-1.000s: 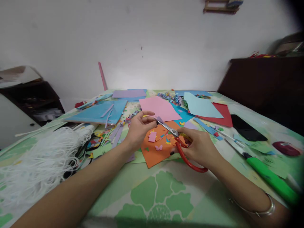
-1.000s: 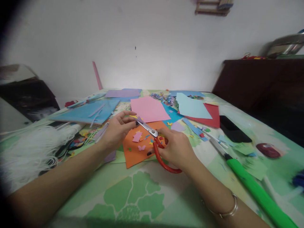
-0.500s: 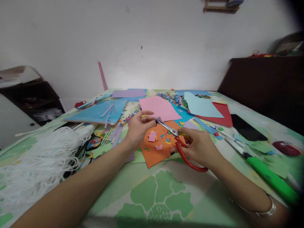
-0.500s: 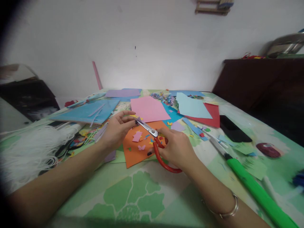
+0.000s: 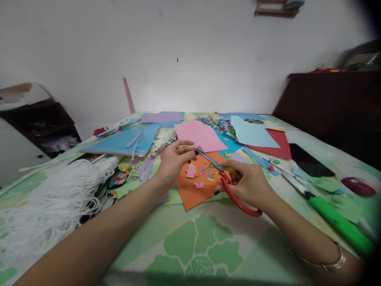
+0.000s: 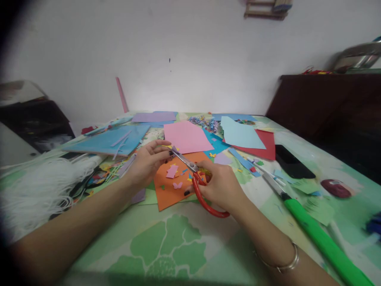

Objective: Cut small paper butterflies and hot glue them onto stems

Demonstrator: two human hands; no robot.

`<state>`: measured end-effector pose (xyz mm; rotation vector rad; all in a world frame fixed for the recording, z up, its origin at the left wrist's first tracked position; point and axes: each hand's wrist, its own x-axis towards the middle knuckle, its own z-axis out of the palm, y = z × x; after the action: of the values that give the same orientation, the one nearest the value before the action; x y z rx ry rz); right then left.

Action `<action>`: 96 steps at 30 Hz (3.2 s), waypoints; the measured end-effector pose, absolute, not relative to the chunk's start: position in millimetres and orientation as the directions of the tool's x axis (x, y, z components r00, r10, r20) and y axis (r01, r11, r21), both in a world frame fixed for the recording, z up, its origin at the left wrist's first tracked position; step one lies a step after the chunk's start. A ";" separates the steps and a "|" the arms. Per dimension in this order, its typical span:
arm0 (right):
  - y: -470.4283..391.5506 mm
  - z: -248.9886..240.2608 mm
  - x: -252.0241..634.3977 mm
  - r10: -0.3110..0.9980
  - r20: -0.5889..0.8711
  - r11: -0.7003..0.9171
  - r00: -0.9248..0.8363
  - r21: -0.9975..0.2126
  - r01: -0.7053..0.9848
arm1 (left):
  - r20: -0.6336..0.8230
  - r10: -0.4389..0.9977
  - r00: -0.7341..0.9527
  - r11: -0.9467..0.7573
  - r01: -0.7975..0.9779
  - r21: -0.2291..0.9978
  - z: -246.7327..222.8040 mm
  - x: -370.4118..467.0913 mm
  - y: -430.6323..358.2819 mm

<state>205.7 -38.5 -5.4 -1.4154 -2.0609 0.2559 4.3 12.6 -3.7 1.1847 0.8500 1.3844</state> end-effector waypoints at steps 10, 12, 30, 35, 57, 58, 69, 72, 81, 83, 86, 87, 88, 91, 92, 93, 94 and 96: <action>-39.4 -6.6 203.0 0.930 0.308 0.357 -0.200 -0.627 0.693 | 0.152 0.981 0.118 -0.099 -0.365 0.926 -1.6 5.7 9.0; -39.4 -6.6 202.8 0.933 0.306 0.350 -0.191 -0.638 0.686 | 0.144 0.982 0.120 -0.089 -0.378 0.922 -1.5 6.2 8.5; -38.9 -8.5 203.4 0.926 0.333 0.361 -0.178 -0.640 0.679 | 0.116 0.988 0.105 -0.068 -0.383 0.921 -1.1 5.5 8.8; -39.3 -7.7 203.0 0.926 0.329 0.365 -0.187 -0.643 0.674 | 0.110 0.990 0.091 -0.066 -0.389 0.919 -0.5 4.8 9.9; -38.9 -7.6 203.4 0.945 0.281 0.316 -0.166 -0.666 0.676 | 0.183 0.981 0.060 -0.154 -0.326 0.933 -4.4 1.7 14.3; -38.7 -7.6 203.4 0.945 0.282 0.319 -0.168 -0.666 0.674 | 0.194 0.979 0.059 -0.166 -0.317 0.934 -5.4 1.1 15.3; -38.3 -6.7 203.8 0.929 0.328 0.351 -0.173 -0.627 0.696 | 0.240 0.970 0.049 -0.216 -0.286 0.934 -8.2 -0.4 18.5; -38.0 -7.1 204.0 0.926 0.337 0.355 -0.170 -0.623 0.697 | 0.241 0.969 0.049 -0.218 -0.279 0.935 -7.8 -0.5 18.5; -38.8 -7.5 203.9 0.929 0.329 0.352 -0.170 -0.640 0.683 | 0.257 0.966 0.037 -0.240 -0.254 0.937 -5.5 -0.4 16.3; -38.4 -7.7 204.0 0.930 0.331 0.346 -0.162 -0.638 0.688 | 0.265 0.964 0.034 -0.250 -0.242 0.938 -4.8 -0.4 15.8; -37.6 -8.3 204.4 0.932 0.328 0.339 -0.155 -0.638 0.691 | 0.271 0.962 0.027 -0.259 -0.223 0.940 -4.3 -0.6 15.3; -37.4 -8.5 204.6 0.932 0.328 0.337 -0.152 -0.638 0.692 | 0.273 0.962 0.025 -0.261 -0.218 0.940 -4.3 -0.7 15.3; -37.3 -8.7 204.7 0.933 0.327 0.334 -0.149 -0.636 0.695 | 0.275 0.961 0.023 -0.264 -0.214 0.940 -4.3 -0.9 15.3; -37.5 -8.6 204.7 0.934 0.326 0.331 -0.148 -0.629 0.704 | 0.281 0.960 0.016 -0.272 -0.205 0.940 -4.4 -1.3 15.6; -37.7 -8.4 204.7 0.932 0.327 0.337 -0.156 -0.625 0.704 | 0.283 0.959 0.012 -0.275 -0.201 0.940 -4.4 -1.4 15.7; -38.0 -8.2 204.7 0.929 0.330 0.345 -0.164 -0.621 0.704 | 0.283 0.959 0.010 -0.276 -0.197 0.941 -4.5 -1.5 15.8; -38.2 -8.0 204.7 0.927 0.335 0.352 -0.170 -0.616 0.704 | 0.283 0.959 0.007 -0.277 -0.192 0.942 -4.5 -1.6 15.8; -38.6 -7.8 204.7 0.923 0.344 0.358 -0.171 -0.610 0.707 | 0.286 0.958 0.005 -0.281 -0.183 0.942 -4.7 -1.9 15.9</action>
<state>204.7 -38.6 -7.8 -1.4142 -1.9451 0.4089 -1.9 15.9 -4.7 1.2899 0.8992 1.4724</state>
